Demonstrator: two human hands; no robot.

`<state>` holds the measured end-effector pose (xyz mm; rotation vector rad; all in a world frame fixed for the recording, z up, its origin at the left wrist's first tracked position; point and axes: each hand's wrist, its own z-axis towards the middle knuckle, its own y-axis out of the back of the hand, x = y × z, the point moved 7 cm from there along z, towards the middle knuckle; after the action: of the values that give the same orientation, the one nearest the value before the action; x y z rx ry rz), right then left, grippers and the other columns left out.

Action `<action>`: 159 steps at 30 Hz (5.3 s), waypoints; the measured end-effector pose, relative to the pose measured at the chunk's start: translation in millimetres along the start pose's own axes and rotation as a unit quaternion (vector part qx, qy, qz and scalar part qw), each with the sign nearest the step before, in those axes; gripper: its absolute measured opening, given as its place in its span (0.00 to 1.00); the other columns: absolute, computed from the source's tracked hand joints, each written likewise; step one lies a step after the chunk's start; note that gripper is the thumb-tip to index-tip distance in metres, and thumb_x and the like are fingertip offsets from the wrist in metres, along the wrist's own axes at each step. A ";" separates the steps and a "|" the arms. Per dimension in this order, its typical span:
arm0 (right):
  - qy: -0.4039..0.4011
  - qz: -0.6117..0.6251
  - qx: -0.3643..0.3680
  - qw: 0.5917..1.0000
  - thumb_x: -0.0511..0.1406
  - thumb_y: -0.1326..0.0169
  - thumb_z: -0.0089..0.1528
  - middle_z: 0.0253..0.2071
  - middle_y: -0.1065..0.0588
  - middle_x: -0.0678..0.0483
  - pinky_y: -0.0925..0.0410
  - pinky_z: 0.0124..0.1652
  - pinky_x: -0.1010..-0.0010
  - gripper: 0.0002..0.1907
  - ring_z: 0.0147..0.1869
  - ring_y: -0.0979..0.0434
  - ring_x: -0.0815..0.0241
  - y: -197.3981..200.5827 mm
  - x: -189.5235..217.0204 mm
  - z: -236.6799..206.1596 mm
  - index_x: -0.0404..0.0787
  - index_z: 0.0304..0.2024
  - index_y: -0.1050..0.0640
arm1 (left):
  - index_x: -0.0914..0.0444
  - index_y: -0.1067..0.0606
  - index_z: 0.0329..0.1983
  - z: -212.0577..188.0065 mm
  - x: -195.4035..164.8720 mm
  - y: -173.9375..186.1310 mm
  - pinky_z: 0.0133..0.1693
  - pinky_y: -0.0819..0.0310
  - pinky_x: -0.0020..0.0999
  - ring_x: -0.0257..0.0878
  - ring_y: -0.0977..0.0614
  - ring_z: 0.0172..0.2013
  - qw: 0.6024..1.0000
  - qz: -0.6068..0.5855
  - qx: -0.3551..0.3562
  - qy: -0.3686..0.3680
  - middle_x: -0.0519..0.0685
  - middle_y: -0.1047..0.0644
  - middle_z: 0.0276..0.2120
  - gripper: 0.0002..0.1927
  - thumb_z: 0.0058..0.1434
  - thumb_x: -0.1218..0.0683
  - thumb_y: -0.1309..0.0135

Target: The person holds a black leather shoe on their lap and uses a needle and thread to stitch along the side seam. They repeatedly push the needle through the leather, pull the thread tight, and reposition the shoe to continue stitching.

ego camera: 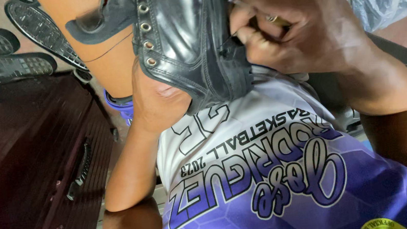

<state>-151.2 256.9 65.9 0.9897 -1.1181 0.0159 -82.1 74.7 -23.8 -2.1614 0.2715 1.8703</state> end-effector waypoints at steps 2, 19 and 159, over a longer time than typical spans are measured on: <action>-0.017 0.037 0.006 0.999 0.22 0.41 0.61 0.38 0.26 0.50 0.31 0.46 0.64 0.07 0.45 0.24 0.53 0.7 -1.2 -4.2 0.36 0.33 0.26 | 0.70 0.25 0.50 -0.1 1.2 -0.1 0.50 0.23 0.31 0.39 0.17 0.44 1.000 0.000 -0.012 0.006 0.51 0.19 0.45 0.16 0.58 0.69 0.41; -0.315 0.463 0.000 0.829 0.32 0.46 0.69 0.25 0.31 0.57 0.43 0.27 0.80 0.09 0.22 0.37 0.74 -10.2 -34.9 -44.4 0.33 0.48 0.26 | 0.68 0.23 0.51 9.1 -7.4 -4.6 0.56 0.26 0.35 0.45 0.17 0.49 0.996 0.082 0.013 -0.043 0.54 0.19 0.49 0.18 0.56 0.69 0.40; -0.275 0.567 -0.265 0.730 0.28 0.57 0.78 0.21 0.41 0.56 0.48 0.24 0.76 0.20 0.20 0.45 0.69 0.8 -79.1 -53.1 0.42 0.29 0.33 | 0.66 0.26 0.44 -5.6 -22.5 -3.3 0.48 0.28 0.51 0.62 0.22 0.42 0.981 0.177 0.078 0.019 0.59 0.23 0.38 0.07 0.64 0.61 0.53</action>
<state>-150.5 328.2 2.7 -0.3656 -1.9973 0.3926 -79.1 75.2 -0.6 -2.1525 0.8301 1.9067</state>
